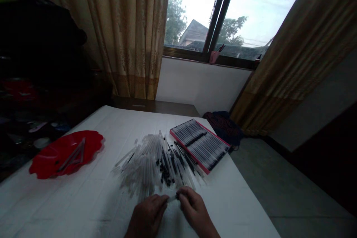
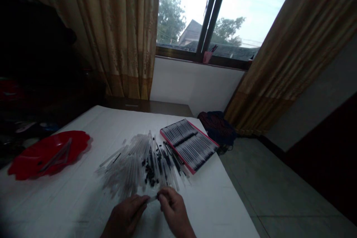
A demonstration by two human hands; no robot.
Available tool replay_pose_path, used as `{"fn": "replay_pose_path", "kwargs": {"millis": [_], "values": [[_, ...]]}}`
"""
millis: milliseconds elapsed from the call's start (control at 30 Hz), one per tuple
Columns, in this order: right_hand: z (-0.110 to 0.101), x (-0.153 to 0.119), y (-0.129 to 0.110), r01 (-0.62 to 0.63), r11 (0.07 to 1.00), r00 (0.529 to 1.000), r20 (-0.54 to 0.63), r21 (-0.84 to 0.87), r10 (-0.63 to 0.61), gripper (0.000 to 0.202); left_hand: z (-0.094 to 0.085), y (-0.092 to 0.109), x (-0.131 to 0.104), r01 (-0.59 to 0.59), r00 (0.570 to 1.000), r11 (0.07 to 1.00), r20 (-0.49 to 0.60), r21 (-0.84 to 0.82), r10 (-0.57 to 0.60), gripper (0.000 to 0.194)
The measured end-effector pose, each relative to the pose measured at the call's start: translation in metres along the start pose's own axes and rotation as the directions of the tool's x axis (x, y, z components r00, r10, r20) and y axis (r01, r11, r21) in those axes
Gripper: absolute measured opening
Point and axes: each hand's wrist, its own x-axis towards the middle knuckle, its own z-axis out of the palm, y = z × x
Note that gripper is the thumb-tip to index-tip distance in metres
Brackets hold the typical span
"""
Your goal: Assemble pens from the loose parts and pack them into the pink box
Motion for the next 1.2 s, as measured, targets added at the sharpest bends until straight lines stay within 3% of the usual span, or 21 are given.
{"fn": "replay_pose_path", "kwargs": {"millis": [200, 333, 533, 667, 833, 1067, 1200], "values": [[0.0052, 0.003, -0.0076, 0.02, 0.966, 0.999, -0.04, -0.257, -0.032, 0.041, 0.0004, -0.0008, -0.0011, 0.031, 0.998, 0.999, 0.064, -0.023, -0.029, 0.022], [0.0048, 0.001, -0.0073, 0.015, 0.983, 0.997, -0.071, -0.183, -0.028, 0.035, 0.0002, -0.0014, -0.0004, 0.048, 0.997, 0.999, 0.056, -0.02, -0.047, 0.022], [-0.0028, -0.0023, -0.0041, 0.055, 0.998, 0.998, -0.025, -0.021, -0.055, 0.02, -0.0021, 0.0025, 0.0021, 0.049, 0.997, 0.999, 0.068, -0.009, -0.048, 0.022], [-0.0014, 0.0, -0.0052, 0.062, 0.992, 0.998, -0.011, -0.112, -0.063, 0.017, -0.0023, 0.0025, 0.0015, 0.072, 0.993, 0.997, 0.093, -0.001, -0.072, 0.023], [0.0044, 0.0016, -0.01, 0.044, 0.954, 0.997, -0.049, -0.297, -0.061, 0.035, -0.0005, 0.0002, -0.0012, 0.081, 0.992, 0.997, 0.097, -0.022, -0.078, 0.021], [-0.002, -0.0027, -0.0086, 0.111, 0.992, 0.994, 0.017, -0.064, -0.11, 0.023, 0.0007, -0.0031, -0.0038, 0.124, 0.987, 0.988, 0.109, -0.093, -0.114, 0.021], [-0.0017, -0.0002, -0.0088, 0.091, 0.995, 0.996, 0.001, -0.028, -0.091, 0.018, -0.0007, -0.0023, -0.0028, 0.113, 0.99, 0.987, 0.1, -0.117, -0.101, 0.021]]}}
